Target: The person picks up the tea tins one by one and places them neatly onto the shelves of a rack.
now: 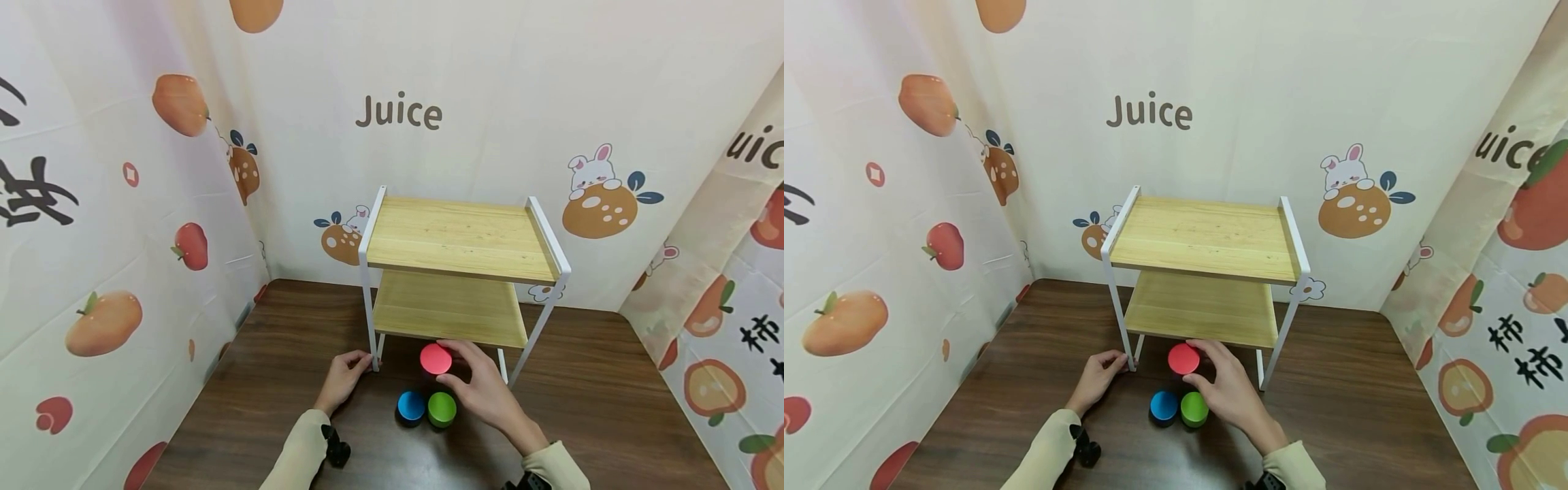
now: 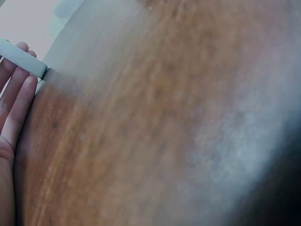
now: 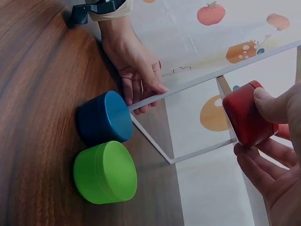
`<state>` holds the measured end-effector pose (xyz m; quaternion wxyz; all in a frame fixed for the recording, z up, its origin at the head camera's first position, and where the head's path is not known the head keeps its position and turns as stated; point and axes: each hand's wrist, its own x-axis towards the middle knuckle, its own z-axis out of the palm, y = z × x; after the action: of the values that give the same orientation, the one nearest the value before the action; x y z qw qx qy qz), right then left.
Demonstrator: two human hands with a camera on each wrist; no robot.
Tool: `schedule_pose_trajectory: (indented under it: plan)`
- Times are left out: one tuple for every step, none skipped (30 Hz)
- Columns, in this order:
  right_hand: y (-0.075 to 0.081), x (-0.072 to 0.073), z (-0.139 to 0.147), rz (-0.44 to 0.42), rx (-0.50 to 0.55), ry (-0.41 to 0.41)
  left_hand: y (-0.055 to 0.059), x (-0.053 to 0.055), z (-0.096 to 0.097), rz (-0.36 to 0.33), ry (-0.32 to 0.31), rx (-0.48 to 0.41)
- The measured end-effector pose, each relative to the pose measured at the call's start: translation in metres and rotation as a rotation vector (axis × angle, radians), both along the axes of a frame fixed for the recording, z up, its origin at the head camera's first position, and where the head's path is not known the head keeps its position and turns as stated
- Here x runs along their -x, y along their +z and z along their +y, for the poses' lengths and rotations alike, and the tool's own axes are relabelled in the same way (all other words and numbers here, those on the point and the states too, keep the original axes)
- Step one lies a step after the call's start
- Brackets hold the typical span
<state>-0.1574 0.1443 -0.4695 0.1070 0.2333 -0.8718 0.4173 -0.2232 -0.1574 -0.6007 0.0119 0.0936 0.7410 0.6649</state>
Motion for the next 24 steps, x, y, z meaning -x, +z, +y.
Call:
schedule_pose_trajectory:
  plan:
    - [0.0005, 0.0001, -0.0004, -0.002, -0.001, -0.003, 0.0000, 0.0001, -0.0002, 0.003, -0.002, 0.000]
    - [0.0009, 0.0003, -0.0008, -0.005, -0.002, -0.004, -0.0001, 0.0003, -0.0004, 0.005, -0.003, 0.001]
    - [0.0012, 0.0006, -0.0012, -0.008, -0.003, -0.005, -0.0003, 0.0004, -0.0006, 0.009, -0.005, 0.001]
    - [0.0015, 0.0008, -0.0016, -0.011, -0.003, -0.005, -0.0004, 0.0004, -0.0006, 0.015, -0.006, 0.002]
    - [0.0018, 0.0009, -0.0020, -0.014, -0.005, -0.006, -0.0004, 0.0005, -0.0007, 0.019, -0.008, -0.001]
    - [0.0021, 0.0009, -0.0024, -0.016, -0.006, -0.006, -0.0004, 0.0005, -0.0009, 0.019, -0.008, -0.001]
    - [0.0023, 0.0010, -0.0028, -0.019, -0.006, -0.007, -0.0006, 0.0006, -0.0010, 0.019, -0.008, 0.000]
    - [0.0027, 0.0010, -0.0032, -0.022, -0.005, -0.007, -0.0008, 0.0006, -0.0008, 0.017, -0.007, 0.001]
    - [0.0030, 0.0010, -0.0037, -0.024, -0.003, -0.007, -0.0007, 0.0005, -0.0008, 0.013, -0.004, 0.004]
    - [0.0033, 0.0009, -0.0041, -0.026, 0.000, -0.005, -0.0004, 0.0004, -0.0007, 0.011, -0.004, 0.004]
    - [0.0036, 0.0010, -0.0045, -0.028, 0.002, -0.005, -0.0003, 0.0003, -0.0009, 0.006, -0.004, 0.002]
    - [0.0039, 0.0010, -0.0048, -0.030, 0.007, -0.002, -0.0001, 0.0001, -0.0009, 0.005, -0.002, 0.002]
    - [0.0041, 0.0011, -0.0052, -0.031, 0.009, 0.000, -0.0001, 0.0002, -0.0008, 0.002, -0.002, 0.001]
    - [0.0042, 0.0012, -0.0055, -0.031, 0.009, 0.000, -0.0002, 0.0003, -0.0007, 0.000, -0.002, 0.000]
    - [0.0043, 0.0012, -0.0058, -0.030, 0.009, 0.000, -0.0003, 0.0005, -0.0007, -0.001, -0.003, -0.003]
    - [0.0044, 0.0012, -0.0060, -0.031, 0.009, -0.001, -0.0005, 0.0007, -0.0005, -0.003, -0.006, -0.005]
    - [0.0044, 0.0011, -0.0063, -0.031, 0.009, -0.003, -0.0007, 0.0009, -0.0004, -0.003, -0.008, -0.007]
    - [0.0045, 0.0010, -0.0067, -0.029, 0.009, -0.003, -0.0009, 0.0012, -0.0001, -0.005, -0.007, -0.007]
    - [0.0046, 0.0009, -0.0070, -0.028, 0.008, -0.005, -0.0008, 0.0013, 0.0001, -0.003, -0.008, -0.008]
    - [0.0046, 0.0009, -0.0074, -0.028, 0.008, -0.005, -0.0007, 0.0011, 0.0003, 0.002, -0.008, -0.009]
    - [0.0046, 0.0009, -0.0077, -0.027, 0.008, -0.003, -0.0004, 0.0008, 0.0005, 0.007, -0.007, -0.012]
    - [0.0045, 0.0009, -0.0079, -0.026, 0.010, -0.001, -0.0002, 0.0006, 0.0007, 0.011, -0.006, -0.013]
    - [0.0044, 0.0009, -0.0082, -0.024, 0.010, 0.000, 0.0000, 0.0003, 0.0006, 0.016, -0.006, -0.016]
    - [0.0042, 0.0009, -0.0084, -0.022, 0.010, 0.002, -0.0002, 0.0005, 0.0006, 0.017, -0.003, -0.014]
